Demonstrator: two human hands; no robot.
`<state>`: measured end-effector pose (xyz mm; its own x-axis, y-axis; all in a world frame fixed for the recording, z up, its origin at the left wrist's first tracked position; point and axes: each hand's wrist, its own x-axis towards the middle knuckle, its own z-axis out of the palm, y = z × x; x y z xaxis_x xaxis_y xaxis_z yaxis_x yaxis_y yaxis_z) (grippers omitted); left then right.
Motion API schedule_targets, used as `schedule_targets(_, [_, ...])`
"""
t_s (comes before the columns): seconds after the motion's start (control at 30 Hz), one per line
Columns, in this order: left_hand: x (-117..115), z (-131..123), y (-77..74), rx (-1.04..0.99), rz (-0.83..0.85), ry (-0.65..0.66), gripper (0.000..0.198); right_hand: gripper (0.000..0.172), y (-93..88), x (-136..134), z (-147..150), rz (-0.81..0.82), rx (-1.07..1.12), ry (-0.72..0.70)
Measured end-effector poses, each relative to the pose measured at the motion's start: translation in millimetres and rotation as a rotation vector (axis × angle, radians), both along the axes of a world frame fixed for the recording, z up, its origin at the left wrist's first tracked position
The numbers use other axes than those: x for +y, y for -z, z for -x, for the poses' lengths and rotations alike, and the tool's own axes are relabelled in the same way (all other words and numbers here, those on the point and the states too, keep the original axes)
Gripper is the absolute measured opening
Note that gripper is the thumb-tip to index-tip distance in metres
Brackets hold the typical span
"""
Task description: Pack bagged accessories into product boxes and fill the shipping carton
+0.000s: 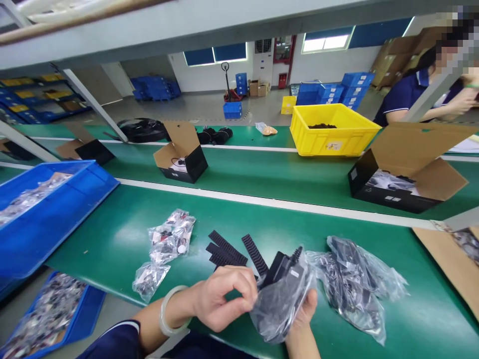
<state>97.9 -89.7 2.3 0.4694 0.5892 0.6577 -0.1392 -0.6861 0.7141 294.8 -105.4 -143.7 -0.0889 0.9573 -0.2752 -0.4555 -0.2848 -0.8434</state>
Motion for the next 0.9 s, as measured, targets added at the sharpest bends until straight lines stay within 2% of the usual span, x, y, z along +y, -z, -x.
schedule_targets(0.1, [6.5, 2.8, -9.5, 0.015, -0.095, -0.001, 0.008, 0.089, -26.0, 1.0, -8.2, 0.020, 0.181, 0.036])
schedule_targets(0.17, [11.3, 4.0, -16.1, 0.010, -0.134, -0.005, 0.009, 0.097, -46.5, 3.6, -14.9, -0.013, 0.224, 0.027])
schedule_targets(0.23, [16.5, 3.9, -22.2, 0.003, -0.167, 0.009, 0.009, 0.097, -62.5, 6.5, -21.1, -0.017, 0.213, 0.003])
schedule_targets(0.33, [24.4, 0.9, -30.0, 0.011, -0.240, 0.041, 0.009, 0.077, -73.7, 9.8, -26.0, -0.074, 0.029, -0.086])
schedule_targets(0.43, [30.5, -4.6, -35.0, 0.060, -0.316, 0.067, 0.008, 0.059, -79.9, 11.1, -22.0, -0.238, -0.217, -0.244])
schedule_targets(0.5, [32.7, -7.1, -37.0, 0.100, -0.355, 0.085, 0.008, 0.052, -88.2, 11.6, -14.3, -0.365, -0.363, -0.295])
schedule_targets(0.63, [32.7, -0.2, -39.4, 0.140, -0.343, 0.086, 0.009, 0.019, -113.5, 16.7, 1.2, -0.687, -0.652, -0.257])
schedule_targets(0.73, [32.6, 15.4, -36.8, 0.089, -0.240, -0.007, 0.009, 0.020, -133.6, 24.0, 4.2, -0.898, -0.780, -0.115])
schedule_targets(0.77, [33.0, 20.3, -33.5, 0.086, -0.181, -0.059, 0.018, 0.019, -140.6, 26.2, 4.1, -0.959, -0.817, -0.073])
schedule_targets(0.83, [33.9, 25.5, -22.0, 0.168, -0.018, -0.104, 0.060, 0.017, -155.8, 29.6, 4.4, -1.094, -0.882, -0.081])
schedule_targets(0.87, [34.1, 24.9, -14.1, 0.247, 0.078, -0.071, 0.080, 0.016, -163.9, 31.1, 5.3, -1.163, -0.909, -0.124])
schedule_targets(0.9, [33.9, 22.1, -5.3, 0.336, 0.177, -0.006, 0.091, 0.016, -172.3, 32.8, 6.5, -1.219, -0.930, -0.176])
